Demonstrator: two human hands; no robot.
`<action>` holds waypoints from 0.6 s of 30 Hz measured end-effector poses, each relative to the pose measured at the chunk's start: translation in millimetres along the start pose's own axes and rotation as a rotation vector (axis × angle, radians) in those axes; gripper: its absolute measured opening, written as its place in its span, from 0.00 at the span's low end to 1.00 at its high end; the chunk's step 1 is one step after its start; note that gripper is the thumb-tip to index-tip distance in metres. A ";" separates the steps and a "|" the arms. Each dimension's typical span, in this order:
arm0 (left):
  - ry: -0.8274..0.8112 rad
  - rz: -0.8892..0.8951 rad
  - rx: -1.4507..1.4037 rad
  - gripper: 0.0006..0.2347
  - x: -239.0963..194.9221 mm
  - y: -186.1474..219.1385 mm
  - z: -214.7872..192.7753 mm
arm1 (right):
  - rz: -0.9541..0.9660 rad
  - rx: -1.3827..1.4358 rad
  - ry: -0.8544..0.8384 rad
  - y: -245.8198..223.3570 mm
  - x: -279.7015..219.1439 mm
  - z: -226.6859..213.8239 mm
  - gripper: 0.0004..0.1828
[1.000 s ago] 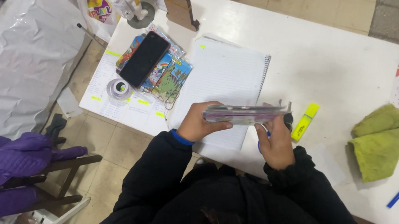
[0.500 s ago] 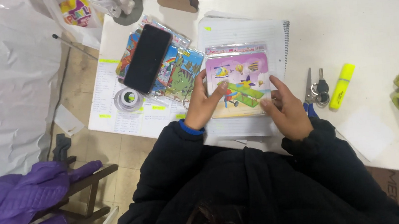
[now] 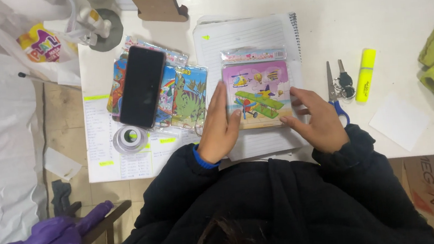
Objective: Cleaning and inspecting small packaged puzzles at a counter.
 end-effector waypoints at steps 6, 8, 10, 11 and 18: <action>-0.021 -0.070 -0.171 0.31 13.6 1.3 -10.7 | 0.181 -0.041 -0.032 11.7 21.8 0.4 0.35; -0.023 -0.066 -0.182 0.32 16.7 -0.9 -10.3 | 0.202 -0.037 -0.022 11.0 24.1 2.9 0.34; -0.036 -0.065 -0.191 0.33 19.2 -1.4 -9.6 | 0.232 -0.025 -0.009 12.3 23.7 5.5 0.34; -0.025 -0.116 -0.296 0.34 21.5 -3.2 -9.9 | 0.213 0.003 0.012 12.2 23.9 5.3 0.34; -0.047 -0.130 -0.561 0.36 25.6 -0.4 -10.4 | 0.349 0.185 0.036 20.8 21.3 7.5 0.36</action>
Point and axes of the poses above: each hand's wrist, its own x-axis towards the middle knuckle, its own z-axis out of the palm, y = z × x, the point moved 4 cm from there along x, towards the middle knuckle, and after that the axes turned 7 degrees about -y, right-handed, at the moved point
